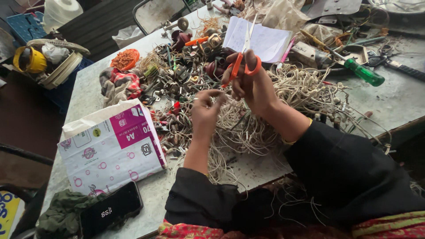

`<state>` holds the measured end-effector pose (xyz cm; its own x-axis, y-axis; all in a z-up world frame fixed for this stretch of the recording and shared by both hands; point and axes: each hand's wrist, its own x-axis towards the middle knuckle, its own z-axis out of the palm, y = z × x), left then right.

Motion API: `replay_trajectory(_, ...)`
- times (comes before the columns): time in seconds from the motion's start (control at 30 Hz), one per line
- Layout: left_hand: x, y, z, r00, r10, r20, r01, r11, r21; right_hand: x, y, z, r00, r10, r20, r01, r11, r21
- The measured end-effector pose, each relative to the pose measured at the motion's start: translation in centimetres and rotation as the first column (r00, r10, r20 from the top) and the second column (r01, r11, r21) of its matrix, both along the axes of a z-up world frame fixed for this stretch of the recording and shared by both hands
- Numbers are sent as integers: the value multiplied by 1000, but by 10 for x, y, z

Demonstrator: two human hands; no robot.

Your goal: The person uses orange-handled scissors to cut tangled white wires on a cluttered workbench. They repeatedly pick up wire bundles, snip them into shorter pieces, and drop the cut pieces back onto the table.

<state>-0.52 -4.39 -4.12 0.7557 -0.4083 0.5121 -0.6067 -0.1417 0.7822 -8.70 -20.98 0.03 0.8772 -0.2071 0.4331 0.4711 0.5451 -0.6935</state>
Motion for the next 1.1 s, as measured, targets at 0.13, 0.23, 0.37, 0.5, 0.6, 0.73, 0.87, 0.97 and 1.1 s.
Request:
replay_trajectory(0.13,9,11,9,995,14,-96,-37,968,-246,-2,5,5,993,120,-7,-120,988,-98)
replay_trajectory(0.23,14,13,9,999,47,-9,-47,927,-371,-3,9,7,958,266,-111,-282,941,-184)
replay_trajectory(0.37,20,20,8,987,149,-61,-161,905,-394,-8,15,4,858,391,-335,-494,808,-321)
replay_trajectory(0.5,27,28,11,975,152,-162,-209,878,-430,-9,21,-2,775,430,-462,-609,703,-367)
replay_trajectory(0.6,29,29,11,979,66,-193,-156,855,-495,-9,20,-3,742,458,-490,-645,687,-335)
replay_trajectory(0.73,27,28,10,982,66,-179,-148,855,-496,-8,17,-4,728,455,-513,-657,677,-332)
replay_trajectory(0.87,25,30,14,983,65,-169,-141,859,-492,-9,19,-3,732,432,-528,-645,690,-330)
replay_trajectory(0.97,23,30,18,980,80,-184,-160,863,-479,-9,18,-2,732,409,-544,-637,695,-334)
replay_trajectory(1.1,19,31,22,981,74,-179,-153,863,-482,-7,18,-1,753,416,-510,-618,713,-331)
